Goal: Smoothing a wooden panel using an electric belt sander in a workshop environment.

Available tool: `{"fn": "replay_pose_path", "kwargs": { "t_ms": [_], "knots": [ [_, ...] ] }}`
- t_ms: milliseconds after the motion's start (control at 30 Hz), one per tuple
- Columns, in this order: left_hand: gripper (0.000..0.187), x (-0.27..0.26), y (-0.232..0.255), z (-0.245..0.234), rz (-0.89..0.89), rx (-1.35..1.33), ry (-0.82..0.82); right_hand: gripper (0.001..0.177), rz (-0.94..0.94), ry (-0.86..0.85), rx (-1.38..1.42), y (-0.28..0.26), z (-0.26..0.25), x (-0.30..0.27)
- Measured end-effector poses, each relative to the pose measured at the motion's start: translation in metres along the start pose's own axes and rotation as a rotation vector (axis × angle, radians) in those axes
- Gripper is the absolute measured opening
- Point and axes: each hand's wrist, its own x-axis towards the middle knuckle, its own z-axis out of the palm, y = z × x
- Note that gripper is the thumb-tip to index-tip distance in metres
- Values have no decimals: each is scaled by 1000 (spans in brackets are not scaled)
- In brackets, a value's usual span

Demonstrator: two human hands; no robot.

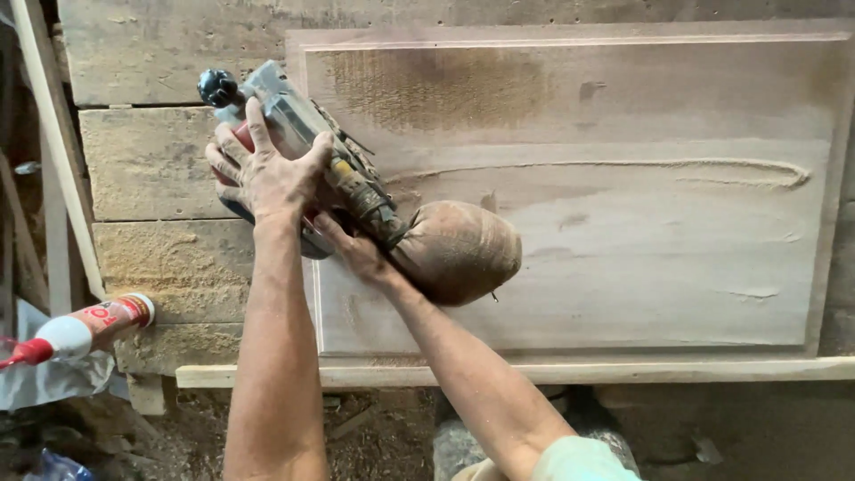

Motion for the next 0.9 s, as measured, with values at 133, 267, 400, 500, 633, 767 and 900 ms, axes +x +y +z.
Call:
{"fn": "replay_pose_path", "kwargs": {
  "t_ms": [133,267,400,500,633,767,900],
  "knots": [
    [106,-15,10,9,-36,10,2,72,21,-57,185,8,-15,-9],
    [104,-37,45,33,34,-8,43,80,34,-15,379,37,-63,-12],
    [103,-82,112,52,98,1,72,69,1,55,265,107,-162,-17],
    [104,-120,171,75,200,-57,25,49,-58,134,195,124,-234,-27],
    [100,-175,246,108,389,-198,-67,57,-34,234,264,39,-299,-127],
    [92,-272,271,170,625,-599,135,56,-7,438,518,31,-379,-186],
    [87,-415,186,214,649,-599,3,74,-21,613,137,92,-481,-197]
  ]
}}
